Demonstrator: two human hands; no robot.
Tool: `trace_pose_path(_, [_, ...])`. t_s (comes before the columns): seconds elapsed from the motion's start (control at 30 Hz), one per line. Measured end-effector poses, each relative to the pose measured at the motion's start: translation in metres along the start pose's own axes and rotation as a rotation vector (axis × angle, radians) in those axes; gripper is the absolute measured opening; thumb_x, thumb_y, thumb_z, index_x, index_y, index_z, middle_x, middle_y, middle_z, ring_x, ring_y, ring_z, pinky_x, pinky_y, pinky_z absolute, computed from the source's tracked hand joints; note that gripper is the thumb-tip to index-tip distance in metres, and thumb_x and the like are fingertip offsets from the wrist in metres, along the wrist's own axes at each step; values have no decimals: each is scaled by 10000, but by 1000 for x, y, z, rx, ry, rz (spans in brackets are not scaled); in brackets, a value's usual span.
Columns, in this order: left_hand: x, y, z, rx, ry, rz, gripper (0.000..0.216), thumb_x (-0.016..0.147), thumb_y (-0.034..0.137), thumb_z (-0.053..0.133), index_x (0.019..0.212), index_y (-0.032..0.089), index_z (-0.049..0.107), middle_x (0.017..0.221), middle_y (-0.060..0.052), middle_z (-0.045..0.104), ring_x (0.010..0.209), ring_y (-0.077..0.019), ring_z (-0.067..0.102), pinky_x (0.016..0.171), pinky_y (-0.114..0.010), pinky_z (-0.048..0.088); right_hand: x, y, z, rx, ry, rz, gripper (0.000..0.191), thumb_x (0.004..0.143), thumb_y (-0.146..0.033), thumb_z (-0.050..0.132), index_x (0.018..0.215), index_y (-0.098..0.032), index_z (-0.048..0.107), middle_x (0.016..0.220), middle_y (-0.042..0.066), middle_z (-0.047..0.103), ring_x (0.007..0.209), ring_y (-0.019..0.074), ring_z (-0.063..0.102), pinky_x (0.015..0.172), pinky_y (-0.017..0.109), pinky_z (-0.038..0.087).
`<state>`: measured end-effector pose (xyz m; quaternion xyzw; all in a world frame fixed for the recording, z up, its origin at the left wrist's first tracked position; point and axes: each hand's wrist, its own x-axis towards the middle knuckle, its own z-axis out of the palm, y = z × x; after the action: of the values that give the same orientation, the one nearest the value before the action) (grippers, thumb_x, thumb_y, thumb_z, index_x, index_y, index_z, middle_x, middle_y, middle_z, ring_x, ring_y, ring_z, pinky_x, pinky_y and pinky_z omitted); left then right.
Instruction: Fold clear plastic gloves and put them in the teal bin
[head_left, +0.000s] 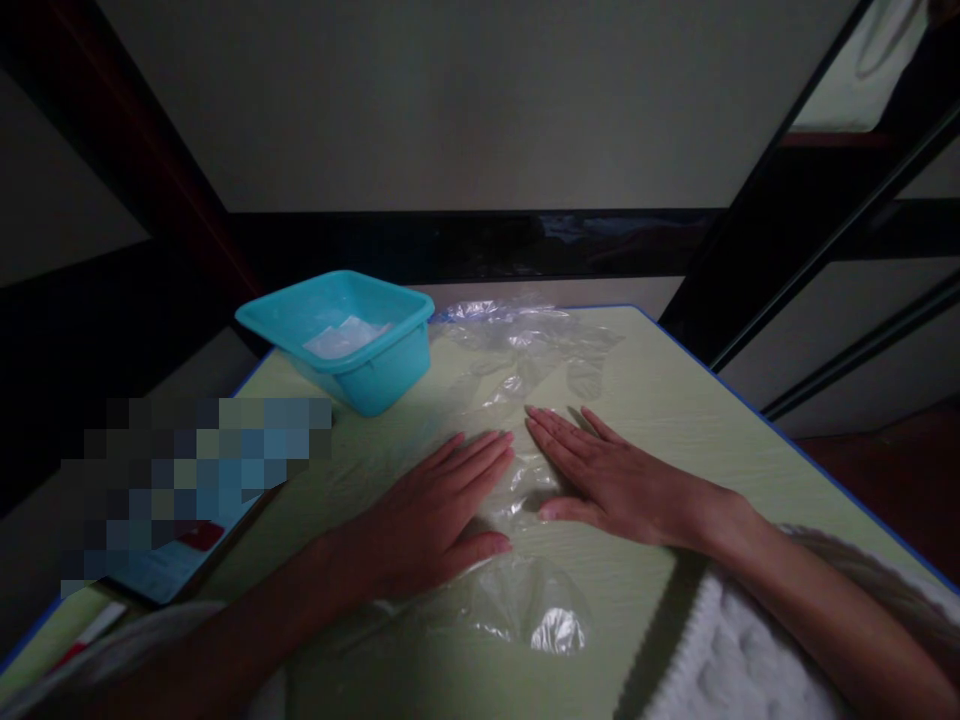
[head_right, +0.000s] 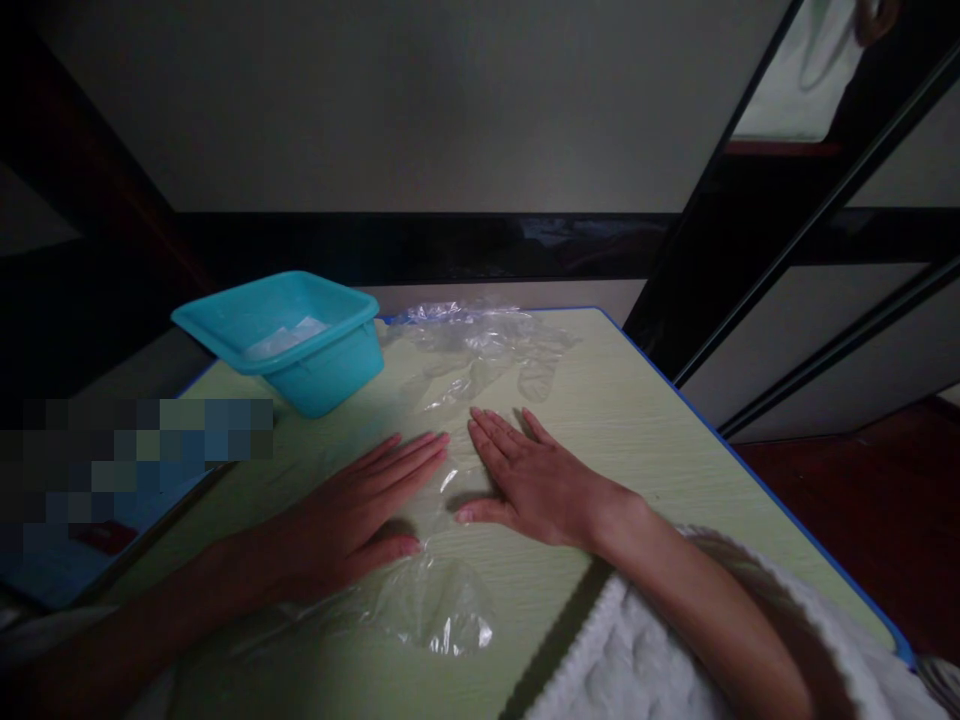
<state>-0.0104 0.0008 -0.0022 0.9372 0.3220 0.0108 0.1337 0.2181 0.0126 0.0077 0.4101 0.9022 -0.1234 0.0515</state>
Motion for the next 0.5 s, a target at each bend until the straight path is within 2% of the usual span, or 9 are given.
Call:
trace_pose_path(0.3, [0,0,4,44,-61,-8,715,885,474,441,1438,130,144,1530,-78,115,1405,-194,35,1134,-405,72,-2,10,3,45,-5,-17,916,819,-712,232,1444,-54,110,1476,212,78,1372,319,73,1087,580,44])
trace_pose_path(0.5, [-2,-4,4,66,-57,3,714,892,490,418,1441,139,126,1531,-76,116,1405,-193,33,1132,-403,69,-1,11,-3,53,-74,31,917,813,-715,251,1450,-74,94,1490,181,34,1372,313,46,1093,546,-2])
